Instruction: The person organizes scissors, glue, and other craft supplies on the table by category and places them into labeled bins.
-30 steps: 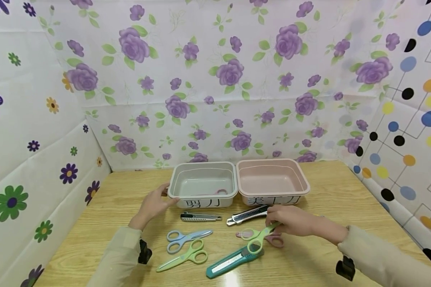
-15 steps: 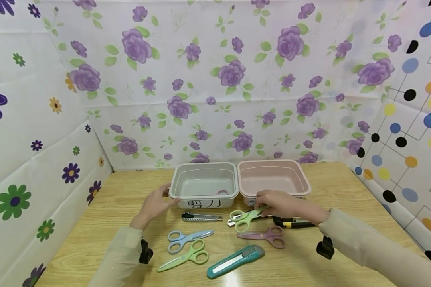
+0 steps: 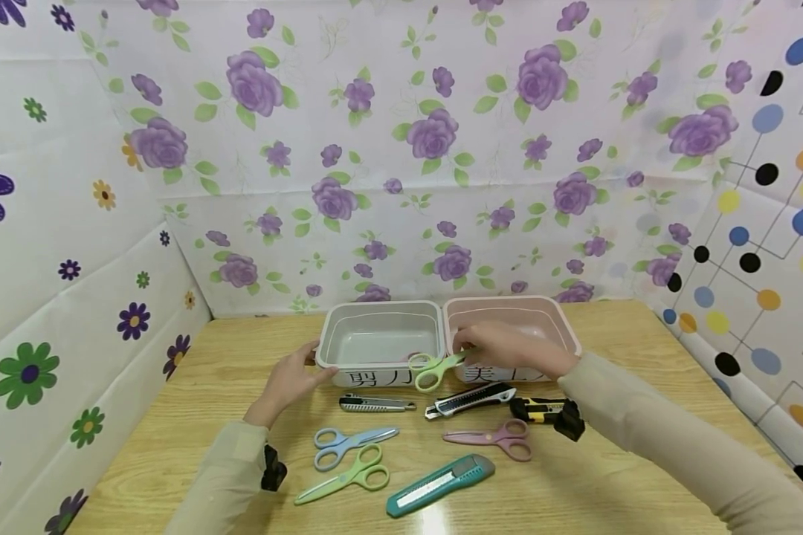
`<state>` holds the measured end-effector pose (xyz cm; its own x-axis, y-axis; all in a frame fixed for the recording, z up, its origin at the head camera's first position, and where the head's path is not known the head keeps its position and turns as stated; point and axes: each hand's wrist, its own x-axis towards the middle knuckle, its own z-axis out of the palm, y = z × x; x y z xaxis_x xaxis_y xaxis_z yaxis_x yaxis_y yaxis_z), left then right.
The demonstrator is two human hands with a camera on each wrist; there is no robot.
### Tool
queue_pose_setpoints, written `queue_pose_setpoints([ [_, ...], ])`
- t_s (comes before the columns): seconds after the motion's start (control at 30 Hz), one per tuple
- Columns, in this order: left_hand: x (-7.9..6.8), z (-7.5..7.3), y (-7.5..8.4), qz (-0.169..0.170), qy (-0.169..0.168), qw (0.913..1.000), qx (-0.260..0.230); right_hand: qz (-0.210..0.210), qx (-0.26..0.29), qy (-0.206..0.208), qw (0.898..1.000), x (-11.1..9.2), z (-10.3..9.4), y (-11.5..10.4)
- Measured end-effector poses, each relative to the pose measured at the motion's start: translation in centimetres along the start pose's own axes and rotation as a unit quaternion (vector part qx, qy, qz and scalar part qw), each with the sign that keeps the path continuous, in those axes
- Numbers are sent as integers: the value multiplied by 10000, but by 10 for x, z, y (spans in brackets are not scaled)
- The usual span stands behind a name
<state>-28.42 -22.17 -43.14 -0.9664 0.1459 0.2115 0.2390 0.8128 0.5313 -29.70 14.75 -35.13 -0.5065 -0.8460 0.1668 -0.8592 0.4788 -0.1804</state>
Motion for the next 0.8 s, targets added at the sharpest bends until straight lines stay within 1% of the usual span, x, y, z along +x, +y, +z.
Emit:
queue_pose_setpoints([
  [0.1, 0, 0, 0, 7, -10, 10000, 7, 38, -79, 46, 10000, 10, 0, 4],
  [0.27, 0, -1, 2, 53, -21, 10000, 4, 175, -10, -127, 9998, 22, -2, 9],
  [0.47, 2, 0, 3, 125, -47, 9999, 95, 64, -279, 111, 9995, 36, -1, 13],
  [0.57, 2, -1, 3, 95, -42, 9999, 128, 172, -294, 120, 9993, 42, 1, 15],
  [0.8, 0, -1, 2, 140, -5, 9998, 110, 622, -363, -134, 9973, 55, 9, 14],
])
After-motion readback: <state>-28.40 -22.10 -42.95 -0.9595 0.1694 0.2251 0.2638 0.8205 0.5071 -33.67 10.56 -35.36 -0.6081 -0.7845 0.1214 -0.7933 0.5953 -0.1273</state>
